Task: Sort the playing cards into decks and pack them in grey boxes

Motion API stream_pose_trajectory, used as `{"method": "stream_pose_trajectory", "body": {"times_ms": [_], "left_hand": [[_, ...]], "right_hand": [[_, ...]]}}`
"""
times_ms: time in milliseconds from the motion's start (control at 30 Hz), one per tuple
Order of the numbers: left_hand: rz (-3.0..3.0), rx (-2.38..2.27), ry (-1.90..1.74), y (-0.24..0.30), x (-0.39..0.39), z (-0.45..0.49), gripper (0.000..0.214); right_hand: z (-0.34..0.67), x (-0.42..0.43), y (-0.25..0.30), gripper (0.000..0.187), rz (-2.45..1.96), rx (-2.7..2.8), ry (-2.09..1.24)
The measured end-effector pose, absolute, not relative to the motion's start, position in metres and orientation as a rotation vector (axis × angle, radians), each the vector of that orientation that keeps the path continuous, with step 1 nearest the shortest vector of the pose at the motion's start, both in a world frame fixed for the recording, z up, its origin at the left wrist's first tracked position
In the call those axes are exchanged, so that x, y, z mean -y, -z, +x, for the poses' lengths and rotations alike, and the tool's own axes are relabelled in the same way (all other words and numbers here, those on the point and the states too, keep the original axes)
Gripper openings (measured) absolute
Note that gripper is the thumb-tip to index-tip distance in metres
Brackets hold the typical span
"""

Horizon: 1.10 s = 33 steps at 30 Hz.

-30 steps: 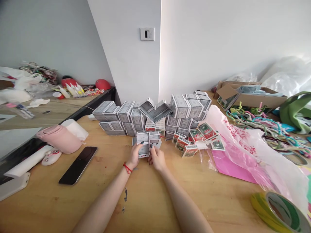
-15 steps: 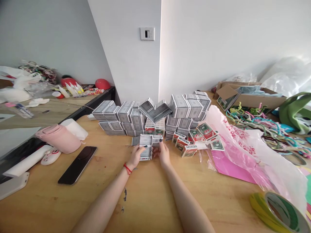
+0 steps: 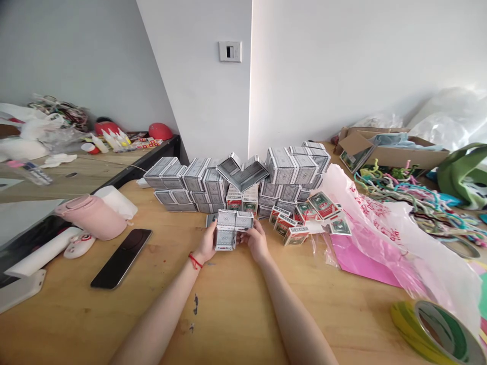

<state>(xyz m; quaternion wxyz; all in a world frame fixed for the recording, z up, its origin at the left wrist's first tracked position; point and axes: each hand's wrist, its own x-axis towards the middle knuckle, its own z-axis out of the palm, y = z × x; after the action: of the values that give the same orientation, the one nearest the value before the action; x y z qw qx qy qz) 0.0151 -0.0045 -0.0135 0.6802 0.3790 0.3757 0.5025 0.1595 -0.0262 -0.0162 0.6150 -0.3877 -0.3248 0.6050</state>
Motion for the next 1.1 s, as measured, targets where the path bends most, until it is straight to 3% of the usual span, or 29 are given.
{"method": "stream_pose_trajectory", "body": {"times_ms": [100, 333, 800, 1100], "left_hand": [[0.757, -0.709, -0.949, 0.01, 0.003, 0.014, 0.054], [0.643, -0.664, -0.815, 0.003, 0.001, 0.01, 0.055], [0.548, -0.523, -0.694, 0.009, -0.002, 0.003, 0.055], [0.467, -0.345, -0.646, 0.012, 0.001, 0.003, 0.045]], "right_hand": [[0.16, 0.028, 0.01, 0.037, -0.845, 0.734, -1.407], [0.16, 0.029, 0.01, 0.035, -0.762, 0.724, -1.461], [0.159, 0.044, -0.009, 0.085, -0.552, 0.871, -1.585], [0.162, 0.037, 0.006, 0.07, -0.495, 0.815, -1.563]]}}
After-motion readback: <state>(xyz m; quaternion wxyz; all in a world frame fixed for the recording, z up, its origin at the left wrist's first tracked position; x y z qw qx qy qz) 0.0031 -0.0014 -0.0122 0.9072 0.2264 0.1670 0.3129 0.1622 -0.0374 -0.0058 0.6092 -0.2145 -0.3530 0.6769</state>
